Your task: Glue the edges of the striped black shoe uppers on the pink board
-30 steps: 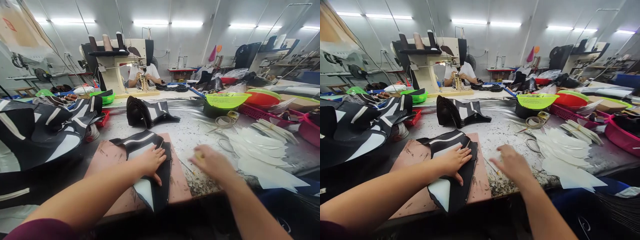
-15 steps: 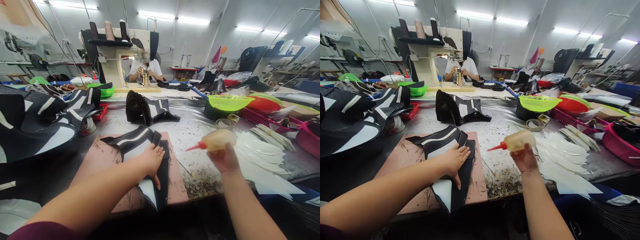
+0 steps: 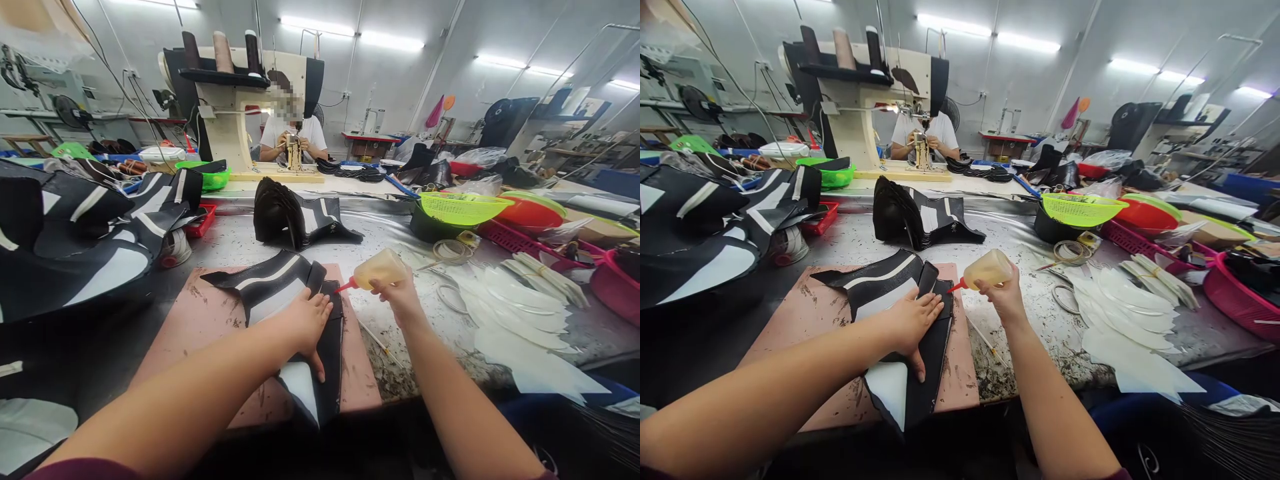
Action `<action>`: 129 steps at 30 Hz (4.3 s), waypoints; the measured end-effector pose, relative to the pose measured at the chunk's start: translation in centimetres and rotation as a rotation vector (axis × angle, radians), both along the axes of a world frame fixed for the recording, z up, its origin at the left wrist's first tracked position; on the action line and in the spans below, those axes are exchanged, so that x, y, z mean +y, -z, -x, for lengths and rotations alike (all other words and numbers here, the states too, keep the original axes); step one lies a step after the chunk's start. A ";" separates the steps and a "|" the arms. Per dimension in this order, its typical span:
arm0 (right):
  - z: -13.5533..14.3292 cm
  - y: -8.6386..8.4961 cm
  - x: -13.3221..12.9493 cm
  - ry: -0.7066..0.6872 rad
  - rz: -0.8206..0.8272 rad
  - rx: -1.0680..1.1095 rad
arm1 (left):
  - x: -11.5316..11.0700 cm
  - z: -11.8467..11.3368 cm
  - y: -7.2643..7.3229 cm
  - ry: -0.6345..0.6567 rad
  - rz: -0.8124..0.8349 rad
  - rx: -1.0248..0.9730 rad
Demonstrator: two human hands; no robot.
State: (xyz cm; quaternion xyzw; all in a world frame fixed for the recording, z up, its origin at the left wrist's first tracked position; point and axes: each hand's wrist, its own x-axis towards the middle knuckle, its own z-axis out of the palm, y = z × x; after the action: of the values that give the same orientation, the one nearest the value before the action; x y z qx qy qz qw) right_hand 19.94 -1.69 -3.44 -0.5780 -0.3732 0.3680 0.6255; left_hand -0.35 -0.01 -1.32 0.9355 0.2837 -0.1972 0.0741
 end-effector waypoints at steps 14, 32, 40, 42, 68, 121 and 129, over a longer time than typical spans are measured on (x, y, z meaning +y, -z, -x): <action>0.6 -1.6 -0.4 -0.230 -0.017 -0.077 | -0.2 -0.1 -0.3 0.004 -0.010 0.058; -0.5 0.4 0.8 0.179 -0.033 -0.168 | 0.0 0.1 -0.1 0.008 -0.001 0.005; -0.5 0.1 0.5 0.180 -0.038 -0.140 | 0.2 0.3 0.1 0.003 0.015 -0.035; -0.5 0.2 0.3 0.182 -0.047 -0.142 | 0.1 0.3 0.0 0.002 0.016 -0.028; -1.4 2.7 -4.2 0.060 -0.042 0.001 | 0.1 0.0 -0.3 0.024 -0.001 0.040; -0.7 4.4 -12.6 0.039 -0.021 -0.053 | -0.1 -1.0 -1.5 0.009 0.019 0.186; -1.6 4.6 -12.5 -0.210 0.002 -0.085 | 0.1 -0.7 -0.8 0.028 0.002 0.142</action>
State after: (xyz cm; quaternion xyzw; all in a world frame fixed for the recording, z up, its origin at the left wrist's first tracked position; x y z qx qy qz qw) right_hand 21.57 -14.21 -8.08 -0.5517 -0.4574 0.4068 0.5664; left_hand 0.36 0.08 -0.49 0.9230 0.2752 -0.2641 0.0519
